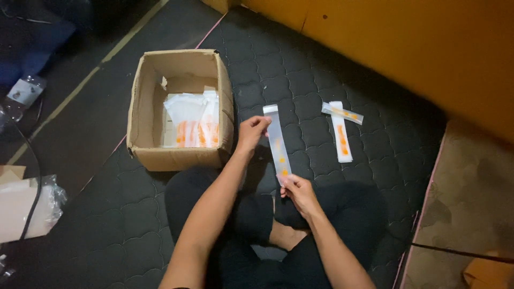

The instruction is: The person sits on a mat and repeatedly peels the backing off long, narrow sticker strips with orange markings. They handle each strip individually, peel the backing, and place the finished strips into a nearby cardboard box.

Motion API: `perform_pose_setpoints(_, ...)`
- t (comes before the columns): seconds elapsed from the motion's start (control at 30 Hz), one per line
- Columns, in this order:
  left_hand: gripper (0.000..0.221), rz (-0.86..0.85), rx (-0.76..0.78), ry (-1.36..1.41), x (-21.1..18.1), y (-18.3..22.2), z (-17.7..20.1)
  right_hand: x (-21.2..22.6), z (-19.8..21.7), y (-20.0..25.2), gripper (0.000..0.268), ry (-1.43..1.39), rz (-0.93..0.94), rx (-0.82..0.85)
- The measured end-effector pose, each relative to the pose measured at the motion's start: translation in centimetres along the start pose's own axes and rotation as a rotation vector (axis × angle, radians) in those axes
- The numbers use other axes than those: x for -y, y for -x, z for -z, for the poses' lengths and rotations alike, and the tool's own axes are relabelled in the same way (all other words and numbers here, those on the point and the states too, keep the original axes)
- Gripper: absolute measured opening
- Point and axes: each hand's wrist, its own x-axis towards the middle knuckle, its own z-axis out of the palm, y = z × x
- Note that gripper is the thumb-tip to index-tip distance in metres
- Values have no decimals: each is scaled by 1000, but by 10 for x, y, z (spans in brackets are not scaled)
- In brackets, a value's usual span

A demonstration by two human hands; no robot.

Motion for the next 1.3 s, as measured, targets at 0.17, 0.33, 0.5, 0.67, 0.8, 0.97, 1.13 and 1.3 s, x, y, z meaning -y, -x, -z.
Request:
perform_pose_setpoints(0.17,21,27,76,-173,2,19,4,15,-4,-8,20,46,-28,65)
perform_pose_setpoints(0.33,24,50,63,-287,0,22,8,43,13,-32,33,230,-56,132)
perform_pose_setpoints(0.5,28,71,36,-354,-14,26,7,119,59,-89,39,980,355,-144)
perform_pose_setpoints(0.67,23,146,105,-264,-21,36,-12,143,134,-186,39,1307,367,-323)
perform_pose_setpoints(0.8,23,213,106,-569,-18,35,-14,144,154,-210,41,1417,392,-371)
perform_pose_setpoints(0.97,20,145,146,-635,23,15,-5,136,180,-231,40,1457,386,-337)
perform_pose_setpoints(1.13,22,179,266,-763,55,5,-9,128,196,-245,35,1432,354,-387)
perform_pose_setpoints(1.3,29,207,233,-891,61,6,-20,113,214,-264,27,1329,291,-501)
